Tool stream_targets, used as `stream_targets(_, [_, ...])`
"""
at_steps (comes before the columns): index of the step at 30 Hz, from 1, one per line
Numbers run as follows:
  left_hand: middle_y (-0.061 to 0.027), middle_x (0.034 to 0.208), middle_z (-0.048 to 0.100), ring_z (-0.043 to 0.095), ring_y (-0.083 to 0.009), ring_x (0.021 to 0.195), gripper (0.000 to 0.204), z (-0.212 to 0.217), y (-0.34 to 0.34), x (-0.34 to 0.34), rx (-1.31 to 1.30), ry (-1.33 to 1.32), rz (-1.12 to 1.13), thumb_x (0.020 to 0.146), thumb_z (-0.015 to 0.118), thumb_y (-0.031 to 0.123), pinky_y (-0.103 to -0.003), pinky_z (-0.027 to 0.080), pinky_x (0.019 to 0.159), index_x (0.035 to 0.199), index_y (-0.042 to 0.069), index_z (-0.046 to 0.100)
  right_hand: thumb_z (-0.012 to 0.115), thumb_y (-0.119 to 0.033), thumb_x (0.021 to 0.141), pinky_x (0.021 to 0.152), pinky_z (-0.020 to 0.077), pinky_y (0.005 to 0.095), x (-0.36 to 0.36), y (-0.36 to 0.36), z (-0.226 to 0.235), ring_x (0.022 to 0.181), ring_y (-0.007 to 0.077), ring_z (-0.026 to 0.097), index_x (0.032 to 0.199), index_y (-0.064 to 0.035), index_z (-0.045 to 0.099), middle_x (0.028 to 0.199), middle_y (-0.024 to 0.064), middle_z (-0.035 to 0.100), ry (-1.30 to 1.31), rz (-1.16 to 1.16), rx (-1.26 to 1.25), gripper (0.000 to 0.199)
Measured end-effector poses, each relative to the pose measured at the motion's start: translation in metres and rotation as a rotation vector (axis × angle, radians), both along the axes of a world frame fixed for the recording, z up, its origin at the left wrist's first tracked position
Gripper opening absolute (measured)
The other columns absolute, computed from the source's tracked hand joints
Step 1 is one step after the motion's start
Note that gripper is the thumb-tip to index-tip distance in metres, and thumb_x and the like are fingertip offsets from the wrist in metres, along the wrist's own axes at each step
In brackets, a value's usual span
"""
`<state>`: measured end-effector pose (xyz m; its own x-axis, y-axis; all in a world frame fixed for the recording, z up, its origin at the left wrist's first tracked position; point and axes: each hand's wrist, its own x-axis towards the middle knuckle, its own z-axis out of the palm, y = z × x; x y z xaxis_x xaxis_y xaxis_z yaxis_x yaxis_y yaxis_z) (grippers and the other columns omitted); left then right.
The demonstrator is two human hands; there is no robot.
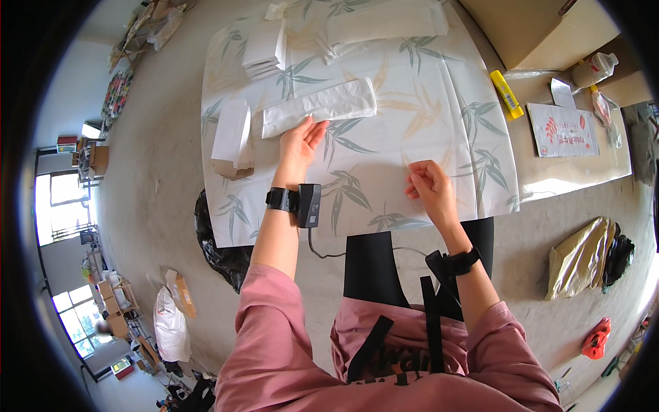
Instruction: Folding small pieces of white paper into small rectangular packets.
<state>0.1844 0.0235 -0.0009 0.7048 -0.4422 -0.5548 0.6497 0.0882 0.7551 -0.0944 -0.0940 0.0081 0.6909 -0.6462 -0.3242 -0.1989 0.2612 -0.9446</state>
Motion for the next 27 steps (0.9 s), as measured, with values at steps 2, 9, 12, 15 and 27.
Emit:
stream_targets(2, [-0.0154, 0.091, 0.067, 0.069, -0.0243, 0.087, 0.02, 0.009, 0.006, 0.007, 0.075, 0.049, -0.137, 0.09, 0.063, 0.016, -0.028, 0.059, 0.074, 0.093, -0.004, 0.059, 0.051, -0.003, 0.092, 0.061, 0.0509, 0.0236, 0.0, 0.0, 0.0, 0.069, 0.0117, 0.062, 0.104, 0.002, 0.056, 0.082, 0.0069, 0.061, 0.002, -0.004, 0.004, 0.014])
stream_targets(9, [-0.0088, 0.083, 0.069, 0.066, -0.0176, 0.071, 0.021, 0.03, -0.009, -0.028, 0.553, -0.842, -0.441, 0.085, 0.068, 0.021, -0.027, 0.05, 0.06, 0.087, 0.0, 0.063, 0.051, -0.004, 0.092, 0.062, 0.0508, 0.024, -0.001, -0.001, -0.001, 0.069, 0.012, 0.062, 0.104, 0.0022, 0.056, 0.081, 0.0067, 0.061, 0.011, 0.013, -0.014, 0.014])
stream_targets(12, [-0.0076, 0.094, 0.069, 0.065, -0.0199, 0.088, 0.022, 0.029, -0.026, -0.035, 0.551, -1.306, -0.445, 0.081, 0.071, 0.015, -0.031, 0.05, 0.076, 0.099, 0.005, 0.064, 0.051, -0.005, 0.092, 0.062, 0.0509, 0.0241, 0.0, -0.003, 0.001, 0.069, 0.0121, 0.062, 0.103, 0.0021, 0.056, 0.081, 0.0068, 0.061, 0.017, 0.013, -0.019, 0.014])
stream_targets(15, [-0.0121, 0.114, 0.063, 0.059, -0.0304, 0.106, 0.035, 0.026, -0.042, -0.042, 0.573, -1.563, -0.568, 0.08, 0.07, 0.014, -0.037, 0.048, 0.089, 0.113, 0.008, 0.061, 0.051, -0.005, 0.092, 0.063, 0.051, 0.0242, -0.003, -0.002, 0.001, 0.069, 0.0121, 0.062, 0.103, 0.0021, 0.056, 0.081, 0.0066, 0.061, 0.009, 0.007, -0.003, 0.014])
stream_targets(27, [-0.0059, 0.097, 0.068, 0.064, -0.0234, 0.095, 0.012, 0.004, -0.058, -0.041, 0.531, -1.717, -0.476, 0.08, 0.068, 0.011, -0.033, 0.052, 0.078, 0.091, 0.007, 0.069, 0.051, -0.004, 0.092, 0.063, 0.0519, 0.0246, -0.001, -0.003, 0.006, 0.07, 0.0124, 0.063, 0.102, 0.0025, 0.056, 0.08, 0.0066, 0.061, 0.002, 0.022, 0.012, 0.013])
